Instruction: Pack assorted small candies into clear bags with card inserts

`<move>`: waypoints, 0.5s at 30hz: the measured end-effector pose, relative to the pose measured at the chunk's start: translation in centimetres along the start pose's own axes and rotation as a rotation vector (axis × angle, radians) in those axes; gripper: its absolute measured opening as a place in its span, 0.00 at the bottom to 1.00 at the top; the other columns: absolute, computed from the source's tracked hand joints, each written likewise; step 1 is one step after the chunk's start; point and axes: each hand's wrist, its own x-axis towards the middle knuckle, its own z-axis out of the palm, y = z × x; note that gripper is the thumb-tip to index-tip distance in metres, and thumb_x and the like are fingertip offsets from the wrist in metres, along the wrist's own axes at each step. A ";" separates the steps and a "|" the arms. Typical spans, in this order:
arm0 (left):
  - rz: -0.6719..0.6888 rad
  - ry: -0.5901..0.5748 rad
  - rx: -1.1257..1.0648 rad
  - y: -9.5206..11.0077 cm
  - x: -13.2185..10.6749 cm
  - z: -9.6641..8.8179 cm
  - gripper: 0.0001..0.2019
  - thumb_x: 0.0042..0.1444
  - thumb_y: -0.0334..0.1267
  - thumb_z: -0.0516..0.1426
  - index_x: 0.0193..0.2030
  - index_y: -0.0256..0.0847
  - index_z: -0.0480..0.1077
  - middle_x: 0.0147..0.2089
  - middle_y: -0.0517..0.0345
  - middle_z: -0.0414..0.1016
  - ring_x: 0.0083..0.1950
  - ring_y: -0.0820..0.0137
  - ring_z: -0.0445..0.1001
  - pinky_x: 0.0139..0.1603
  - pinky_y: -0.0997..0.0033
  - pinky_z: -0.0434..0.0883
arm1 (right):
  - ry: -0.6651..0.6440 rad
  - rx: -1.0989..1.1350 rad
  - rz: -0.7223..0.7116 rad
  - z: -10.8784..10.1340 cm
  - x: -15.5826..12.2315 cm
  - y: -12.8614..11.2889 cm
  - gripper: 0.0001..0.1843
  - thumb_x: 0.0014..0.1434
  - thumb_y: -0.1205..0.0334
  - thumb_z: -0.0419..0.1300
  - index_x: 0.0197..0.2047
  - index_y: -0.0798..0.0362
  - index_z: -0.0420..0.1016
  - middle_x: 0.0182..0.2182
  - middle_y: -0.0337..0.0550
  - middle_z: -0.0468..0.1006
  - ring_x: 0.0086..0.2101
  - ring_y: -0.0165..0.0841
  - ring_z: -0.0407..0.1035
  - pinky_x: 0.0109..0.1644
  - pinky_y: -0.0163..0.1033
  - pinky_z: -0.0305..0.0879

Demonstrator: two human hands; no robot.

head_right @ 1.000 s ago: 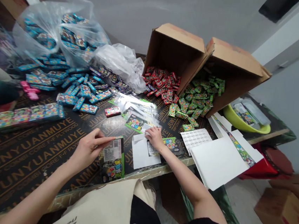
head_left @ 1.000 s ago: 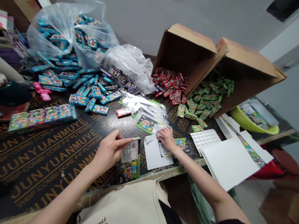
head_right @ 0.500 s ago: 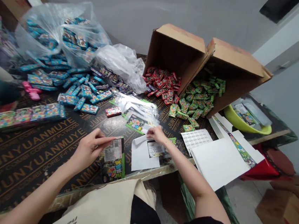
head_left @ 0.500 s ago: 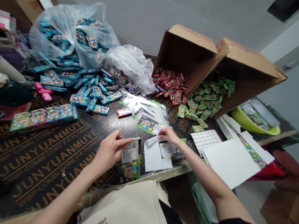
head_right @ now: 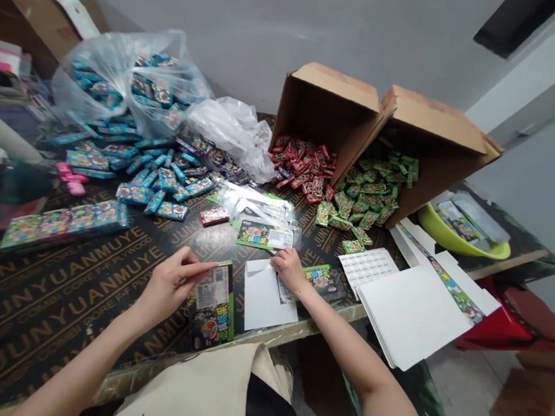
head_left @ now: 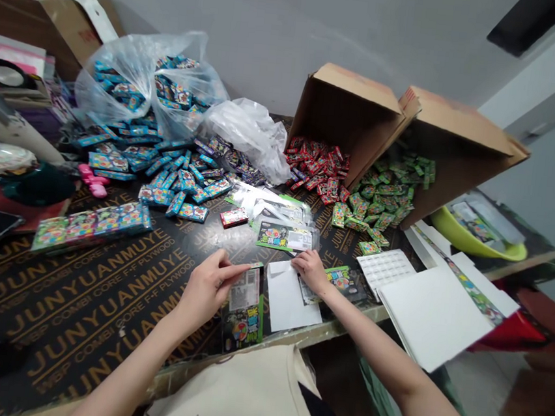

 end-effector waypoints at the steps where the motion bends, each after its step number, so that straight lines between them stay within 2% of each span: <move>1: 0.002 0.005 -0.001 0.0 0.0 0.0 0.14 0.58 0.35 0.49 0.46 0.45 0.73 0.30 0.57 0.59 0.32 0.72 0.63 0.32 0.73 0.63 | 0.008 0.001 -0.002 0.1 0.0 0.0 0.12 0.60 0.64 0.52 0.32 0.53 0.76 0.30 0.47 0.74 0.35 0.35 0.62 0.42 0.41 0.54; 9: 0.007 0.058 -0.019 0.4 -0.1 0.2 0.13 0.57 0.35 0.50 0.44 0.45 0.74 0.29 0.57 0.60 0.31 0.72 0.64 0.31 0.74 0.63 | 0.068 0.085 0.073 -0.1 -0.7 -0.8 0.11 0.58 0.63 0.52 0.30 0.54 0.73 0.27 0.45 0.75 0.30 0.32 0.67 0.37 0.36 0.60; 12: -0.037 0.096 -0.051 0.8 -0.3 0.2 0.10 0.56 0.34 0.52 0.41 0.41 0.73 0.30 0.57 0.64 0.32 0.71 0.66 0.33 0.73 0.64 | 0.140 0.150 0.156 -1.4 0.3 -2.1 0.11 0.58 0.61 0.50 0.32 0.55 0.71 0.27 0.44 0.75 0.26 0.30 0.67 0.33 0.35 0.61; 15: -0.072 0.146 -0.078 1.0 -0.4 0.2 0.06 0.55 0.35 0.54 0.34 0.39 0.71 0.30 0.56 0.67 0.34 0.70 0.68 0.34 0.72 0.64 | 0.211 0.403 0.257 -4.0 2.6 -5.3 0.10 0.57 0.57 0.52 0.34 0.55 0.69 0.38 0.48 0.75 0.29 0.30 0.68 0.32 0.34 0.62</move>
